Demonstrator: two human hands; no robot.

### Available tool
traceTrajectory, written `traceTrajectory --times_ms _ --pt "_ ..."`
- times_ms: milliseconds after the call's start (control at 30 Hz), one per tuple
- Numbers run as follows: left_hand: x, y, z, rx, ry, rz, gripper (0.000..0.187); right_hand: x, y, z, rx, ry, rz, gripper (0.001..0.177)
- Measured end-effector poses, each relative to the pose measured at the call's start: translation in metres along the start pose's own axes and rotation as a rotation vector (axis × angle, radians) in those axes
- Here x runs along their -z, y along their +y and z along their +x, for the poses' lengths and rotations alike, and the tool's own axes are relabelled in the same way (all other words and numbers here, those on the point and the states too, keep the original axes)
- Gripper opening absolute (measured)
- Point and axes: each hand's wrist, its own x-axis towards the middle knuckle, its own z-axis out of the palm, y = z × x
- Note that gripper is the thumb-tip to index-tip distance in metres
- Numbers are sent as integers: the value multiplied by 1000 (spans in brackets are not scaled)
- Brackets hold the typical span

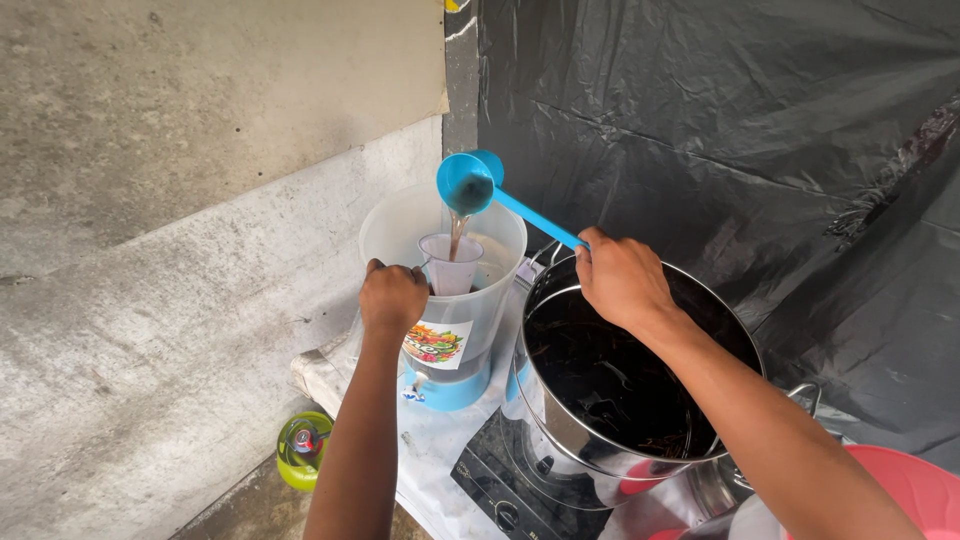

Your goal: Filtering tea by scooping it from a large pot into a filter bag placed over a bucket.

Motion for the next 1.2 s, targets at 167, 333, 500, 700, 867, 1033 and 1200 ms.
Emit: traceTrajectory --times_ms 167,333,500,700,867,1033,1200 --pt "-6 -3 3 17 -1 -11 55 -5 1 1 21 20 -33 45" --pt "-7 -5 5 8 27 10 52 -2 -1 -2 64 49 -54 42" --pt "5 1 -2 -15 26 38 54 0 -3 -5 115 78 -53 38" --pt "5 1 -2 -47 34 55 53 -6 5 0 127 72 -136 36" --pt "9 3 -3 -29 26 33 53 8 -5 -9 179 66 -162 38" --pt "13 8 -9 6 31 -23 54 22 -14 -14 198 45 -167 39" --pt "14 10 -10 6 45 -33 55 52 -10 -11 76 -49 -103 42"
